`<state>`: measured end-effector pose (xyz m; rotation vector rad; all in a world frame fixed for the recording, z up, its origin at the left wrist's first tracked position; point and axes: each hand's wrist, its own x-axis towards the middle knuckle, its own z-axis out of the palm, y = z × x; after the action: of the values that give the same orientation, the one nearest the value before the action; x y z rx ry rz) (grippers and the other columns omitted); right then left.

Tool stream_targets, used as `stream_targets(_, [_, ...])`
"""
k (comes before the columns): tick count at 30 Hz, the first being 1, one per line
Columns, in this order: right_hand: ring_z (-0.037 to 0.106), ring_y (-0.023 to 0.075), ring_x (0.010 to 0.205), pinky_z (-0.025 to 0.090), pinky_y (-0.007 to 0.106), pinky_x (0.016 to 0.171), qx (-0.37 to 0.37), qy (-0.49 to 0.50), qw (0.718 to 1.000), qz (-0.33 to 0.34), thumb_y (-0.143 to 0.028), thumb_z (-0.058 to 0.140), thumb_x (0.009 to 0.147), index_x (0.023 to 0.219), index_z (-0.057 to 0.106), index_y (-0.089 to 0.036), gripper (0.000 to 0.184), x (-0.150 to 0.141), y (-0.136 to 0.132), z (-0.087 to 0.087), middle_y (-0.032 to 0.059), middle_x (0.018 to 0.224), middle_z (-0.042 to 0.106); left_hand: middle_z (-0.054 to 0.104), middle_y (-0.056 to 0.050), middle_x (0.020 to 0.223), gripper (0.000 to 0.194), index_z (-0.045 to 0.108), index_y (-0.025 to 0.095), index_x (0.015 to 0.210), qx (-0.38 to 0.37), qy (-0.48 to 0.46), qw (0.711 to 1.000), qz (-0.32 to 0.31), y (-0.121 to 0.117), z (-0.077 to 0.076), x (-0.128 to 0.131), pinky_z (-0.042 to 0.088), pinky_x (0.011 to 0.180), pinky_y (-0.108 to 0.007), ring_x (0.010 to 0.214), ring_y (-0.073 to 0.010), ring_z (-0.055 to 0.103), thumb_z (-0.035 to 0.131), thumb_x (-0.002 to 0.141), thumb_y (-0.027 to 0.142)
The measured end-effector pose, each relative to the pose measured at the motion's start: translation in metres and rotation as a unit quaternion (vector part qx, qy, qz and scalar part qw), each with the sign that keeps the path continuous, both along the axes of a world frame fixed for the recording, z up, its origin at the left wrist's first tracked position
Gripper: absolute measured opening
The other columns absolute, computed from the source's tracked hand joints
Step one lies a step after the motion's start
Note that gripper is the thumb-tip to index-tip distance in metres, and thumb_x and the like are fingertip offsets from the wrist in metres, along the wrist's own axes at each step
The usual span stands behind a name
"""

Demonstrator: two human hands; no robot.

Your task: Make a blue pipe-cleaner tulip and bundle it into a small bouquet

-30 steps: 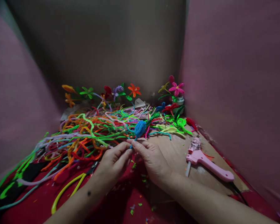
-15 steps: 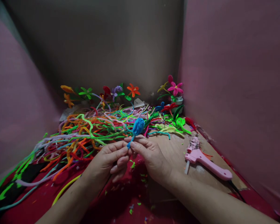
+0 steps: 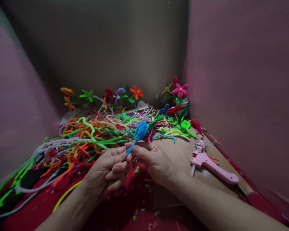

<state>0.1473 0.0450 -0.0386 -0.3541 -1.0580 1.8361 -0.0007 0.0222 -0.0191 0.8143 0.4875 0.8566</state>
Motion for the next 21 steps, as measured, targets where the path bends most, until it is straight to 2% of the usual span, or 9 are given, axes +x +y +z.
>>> stream_targets(6, [0.057,0.0118,0.066,0.042,0.026,0.068,0.002,0.007,1.0,0.007,-0.025,0.064,0.077,0.088,0.07,-0.018,0.015,0.0014,-0.0009,0.0,0.0011,0.068,0.065,0.035,0.009,0.047,0.017,0.06,0.011,0.079,-0.004,-0.022,1.0,-0.006,-0.0004,-0.0022,-0.0008,0.03,0.026,-0.011,0.03,0.0008,0.011,0.047,0.086,0.019])
stream_targets(11, [0.053,0.0111,0.065,0.039,0.025,0.066,0.041,-0.005,0.999,-0.009,-0.022,0.061,0.078,0.086,0.07,-0.018,0.012,0.0,0.0006,-0.0023,-0.0003,0.067,0.063,0.032,0.01,0.045,0.014,0.059,0.012,0.078,-0.002,-0.016,1.0,-0.007,-0.0004,-0.004,0.0003,0.028,0.024,-0.011,0.029,0.0009,0.009,0.05,0.084,0.021])
stream_targets(14, [0.05,0.0107,0.062,0.038,0.026,0.066,0.049,-0.017,0.998,-0.036,-0.024,0.063,0.077,0.077,0.069,-0.018,0.008,-0.0009,0.002,-0.0047,-0.0017,0.064,0.06,0.033,0.01,0.045,0.014,0.058,0.013,0.078,0.011,0.045,0.999,0.006,-0.0011,0.0,0.0012,0.028,0.025,-0.012,0.029,0.0,0.012,0.051,0.083,0.024])
stream_targets(16, [0.049,0.0108,0.06,0.039,0.027,0.066,0.035,-0.027,0.997,-0.058,-0.026,0.064,0.076,0.071,0.067,-0.017,0.011,-0.0013,0.0029,-0.0061,-0.002,0.062,0.059,0.04,0.008,0.047,0.018,0.058,0.014,0.08,0.06,0.139,0.987,0.042,-0.002,0.0038,0.0024,0.03,0.029,-0.014,0.03,-0.0015,0.021,0.049,0.084,0.029])
stream_targets(18, [0.05,0.0112,0.059,0.04,0.028,0.066,0.019,-0.029,0.997,-0.072,-0.026,0.064,0.076,0.069,0.067,-0.017,0.012,-0.0017,0.0037,-0.0071,-0.0016,0.062,0.06,0.047,0.005,0.051,0.022,0.057,0.014,0.082,0.145,0.269,0.946,0.104,-0.0032,0.0055,0.0046,0.032,0.034,-0.016,0.033,-0.004,0.034,0.046,0.086,0.032])
stream_targets(19, [0.051,0.0115,0.059,0.041,0.028,0.066,0.013,-0.028,0.997,-0.078,-0.026,0.064,0.076,0.071,0.067,-0.017,0.011,-0.002,0.004,-0.0075,-0.0012,0.064,0.061,0.051,0.004,0.054,0.022,0.058,0.015,0.084,0.199,0.337,0.91,0.141,-0.0039,0.0049,0.0059,0.033,0.037,-0.017,0.037,-0.0056,0.041,0.046,0.086,0.033])
stream_targets(21, [0.054,0.0126,0.062,0.042,0.029,0.068,0.004,-0.022,0.996,-0.086,-0.023,0.064,0.075,0.076,0.069,-0.018,0.007,-0.003,0.0041,-0.0083,-0.0005,0.068,0.064,0.059,0.0,0.064,0.02,0.059,0.016,0.091,0.316,0.45,0.808,0.212,-0.005,0.0004,0.0085,0.04,0.047,-0.02,0.05,-0.0099,0.053,0.049,0.085,0.032])
